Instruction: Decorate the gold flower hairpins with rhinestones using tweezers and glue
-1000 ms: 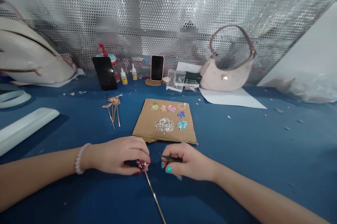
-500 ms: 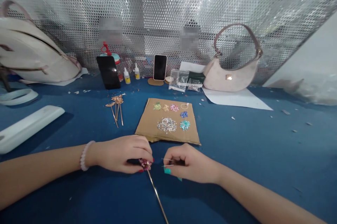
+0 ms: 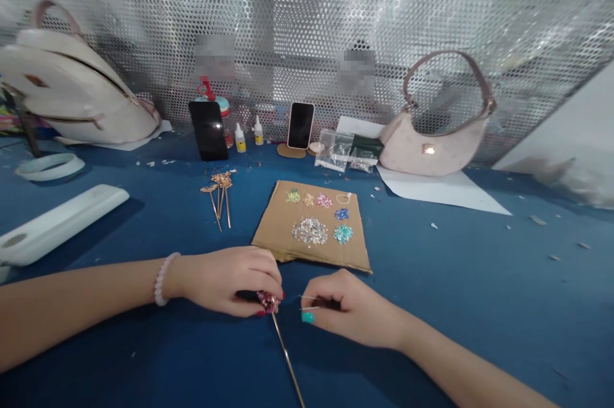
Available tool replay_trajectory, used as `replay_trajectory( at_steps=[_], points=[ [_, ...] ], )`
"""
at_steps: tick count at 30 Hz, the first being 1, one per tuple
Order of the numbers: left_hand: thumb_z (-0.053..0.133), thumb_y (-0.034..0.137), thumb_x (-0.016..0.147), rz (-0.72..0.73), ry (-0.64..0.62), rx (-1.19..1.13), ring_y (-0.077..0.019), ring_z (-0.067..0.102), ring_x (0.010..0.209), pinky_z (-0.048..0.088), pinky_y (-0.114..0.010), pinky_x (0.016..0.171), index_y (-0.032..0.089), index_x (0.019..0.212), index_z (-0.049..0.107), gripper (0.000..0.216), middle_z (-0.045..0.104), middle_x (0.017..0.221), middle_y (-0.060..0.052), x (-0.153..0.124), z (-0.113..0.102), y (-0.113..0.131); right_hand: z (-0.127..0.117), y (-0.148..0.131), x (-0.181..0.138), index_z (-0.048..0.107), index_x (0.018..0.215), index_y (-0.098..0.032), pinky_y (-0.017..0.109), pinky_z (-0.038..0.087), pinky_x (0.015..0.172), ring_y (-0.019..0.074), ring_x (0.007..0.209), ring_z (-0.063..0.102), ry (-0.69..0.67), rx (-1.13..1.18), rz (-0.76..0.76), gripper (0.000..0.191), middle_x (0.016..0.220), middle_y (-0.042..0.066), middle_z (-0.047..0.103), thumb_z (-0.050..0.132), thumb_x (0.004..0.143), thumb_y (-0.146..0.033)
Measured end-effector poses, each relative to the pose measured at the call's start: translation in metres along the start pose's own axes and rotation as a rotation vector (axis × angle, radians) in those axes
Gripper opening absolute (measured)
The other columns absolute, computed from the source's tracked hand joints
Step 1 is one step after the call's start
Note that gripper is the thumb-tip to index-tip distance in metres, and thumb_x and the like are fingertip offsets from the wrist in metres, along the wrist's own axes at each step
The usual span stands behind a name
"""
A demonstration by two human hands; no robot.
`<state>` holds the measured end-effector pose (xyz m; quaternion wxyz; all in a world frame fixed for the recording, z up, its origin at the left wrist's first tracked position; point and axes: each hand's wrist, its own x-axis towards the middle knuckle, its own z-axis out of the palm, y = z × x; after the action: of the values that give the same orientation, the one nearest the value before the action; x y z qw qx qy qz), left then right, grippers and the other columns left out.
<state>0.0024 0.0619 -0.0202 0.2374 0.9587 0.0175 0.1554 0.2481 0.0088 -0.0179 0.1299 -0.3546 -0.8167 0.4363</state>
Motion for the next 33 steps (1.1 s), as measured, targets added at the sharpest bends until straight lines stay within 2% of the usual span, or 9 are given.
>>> replay_trajectory(
  at_steps=[5, 11, 18, 23, 29, 33],
  points=[
    [0.054, 0.021, 0.086, 0.02, 0.015, 0.028, -0.0185, 0.057, 0.085, 0.047, -0.029, 0.079, 0.014, 0.1, 0.059, 0.016, 0.065, 0.096, -0.01, 0.0005, 0.0011, -0.0003, 0.0012, 0.0027, -0.0004, 0.058, 0.075, -0.016, 0.022, 0.035, 0.054, 0.0098, 0.057, 0.043, -0.012, 0.018, 0.046, 0.027, 0.066, 0.001, 0.053, 0.047, 0.089, -0.037],
    [0.055, 0.019, 0.086, 0.012, 0.002, 0.007, -0.0184, 0.057, 0.084, 0.047, -0.028, 0.079, 0.013, 0.099, 0.06, 0.016, 0.065, 0.096, -0.01, 0.0004, 0.0007, -0.0003, 0.0026, 0.0046, -0.0027, 0.057, 0.083, -0.017, 0.022, 0.033, 0.052, 0.0091, 0.055, 0.038, -0.01, 0.108, 0.056, 0.017, 0.065, -0.001, 0.049, 0.05, 0.087, -0.031],
    [0.055, 0.018, 0.086, 0.003, -0.006, -0.005, -0.0193, 0.057, 0.086, 0.047, -0.029, 0.08, 0.013, 0.1, 0.06, 0.017, 0.064, 0.097, -0.01, 0.0008, -0.0009, 0.0004, 0.0047, 0.0007, -0.003, 0.047, 0.096, -0.018, 0.022, 0.026, 0.05, 0.0084, 0.055, 0.029, 0.027, 0.228, 0.064, 0.025, 0.063, -0.006, 0.036, 0.044, 0.091, -0.043],
    [0.053, 0.02, 0.087, -0.008, -0.012, -0.011, -0.019, 0.057, 0.088, 0.047, -0.029, 0.081, 0.014, 0.103, 0.058, 0.018, 0.064, 0.098, -0.01, 0.0006, -0.0003, 0.0003, 0.005, -0.0004, -0.0032, 0.043, 0.094, -0.019, 0.022, 0.029, 0.052, 0.0082, 0.057, 0.031, 0.028, 0.337, 0.045, 0.032, 0.068, -0.006, 0.035, 0.043, 0.09, -0.051],
    [0.053, 0.02, 0.087, 0.004, -0.003, 0.001, -0.0194, 0.056, 0.087, 0.047, -0.03, 0.082, 0.013, 0.105, 0.058, 0.02, 0.063, 0.098, -0.012, 0.0003, 0.0002, 0.0004, 0.0072, 0.0031, -0.0057, 0.038, 0.098, -0.021, 0.022, 0.032, 0.054, 0.0082, 0.057, 0.034, 0.041, 0.385, 0.046, 0.027, 0.07, -0.005, 0.038, 0.042, 0.092, -0.047],
    [0.054, 0.019, 0.086, -0.002, -0.004, -0.002, -0.0197, 0.056, 0.089, 0.047, -0.03, 0.083, 0.012, 0.105, 0.057, 0.021, 0.063, 0.1, -0.012, 0.0, 0.0002, 0.0007, 0.0099, 0.002, -0.0066, 0.036, 0.093, -0.022, 0.023, 0.039, 0.058, 0.0095, 0.058, 0.043, 0.188, 0.251, -0.027, 0.016, 0.066, -0.005, 0.045, 0.036, 0.096, -0.038]
  ],
)
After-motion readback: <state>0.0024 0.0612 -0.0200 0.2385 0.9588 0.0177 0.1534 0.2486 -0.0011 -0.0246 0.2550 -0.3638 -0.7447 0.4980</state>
